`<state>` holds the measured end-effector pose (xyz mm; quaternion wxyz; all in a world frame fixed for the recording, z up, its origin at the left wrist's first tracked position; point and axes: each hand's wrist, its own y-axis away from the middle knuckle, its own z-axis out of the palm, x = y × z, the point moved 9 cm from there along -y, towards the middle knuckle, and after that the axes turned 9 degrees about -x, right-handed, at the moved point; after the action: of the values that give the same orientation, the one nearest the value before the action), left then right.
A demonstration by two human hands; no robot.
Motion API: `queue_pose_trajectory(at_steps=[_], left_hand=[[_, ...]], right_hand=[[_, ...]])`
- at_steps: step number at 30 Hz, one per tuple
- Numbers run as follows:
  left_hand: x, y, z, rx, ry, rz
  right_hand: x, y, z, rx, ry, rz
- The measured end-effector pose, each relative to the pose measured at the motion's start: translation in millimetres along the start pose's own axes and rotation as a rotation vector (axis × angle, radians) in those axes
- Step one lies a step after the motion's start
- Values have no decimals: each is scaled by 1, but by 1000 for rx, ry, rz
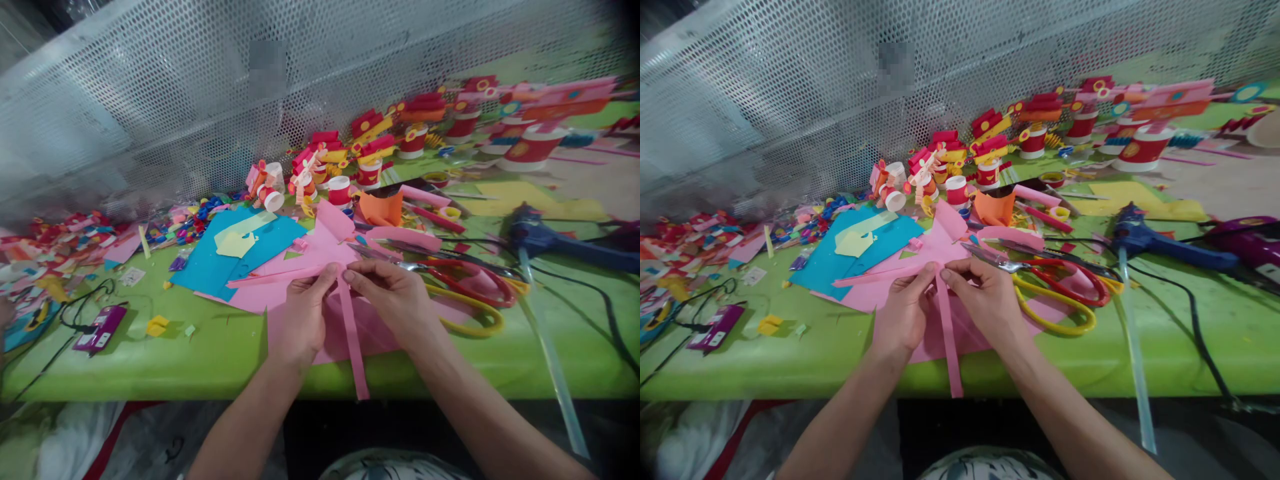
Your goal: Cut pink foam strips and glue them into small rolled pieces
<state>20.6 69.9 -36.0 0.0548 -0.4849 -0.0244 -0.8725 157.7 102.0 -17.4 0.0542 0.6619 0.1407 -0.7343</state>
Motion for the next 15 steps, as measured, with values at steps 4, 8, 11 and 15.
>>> queue_pose_trajectory(at_steps=[4,8,11,15], left_hand=[[1,1,1,-7,-39,8],[4,4,0,17,-121,17],[6,5,-2,36,-156,10],[8,4,1,12,-137,28]], right_hand=[[-3,0,0,-7,51,-38],[-7,1,1,-15,62,-37],[-6,1,3,-29,36,-22],[-2,1,3,-34,-18,-12]])
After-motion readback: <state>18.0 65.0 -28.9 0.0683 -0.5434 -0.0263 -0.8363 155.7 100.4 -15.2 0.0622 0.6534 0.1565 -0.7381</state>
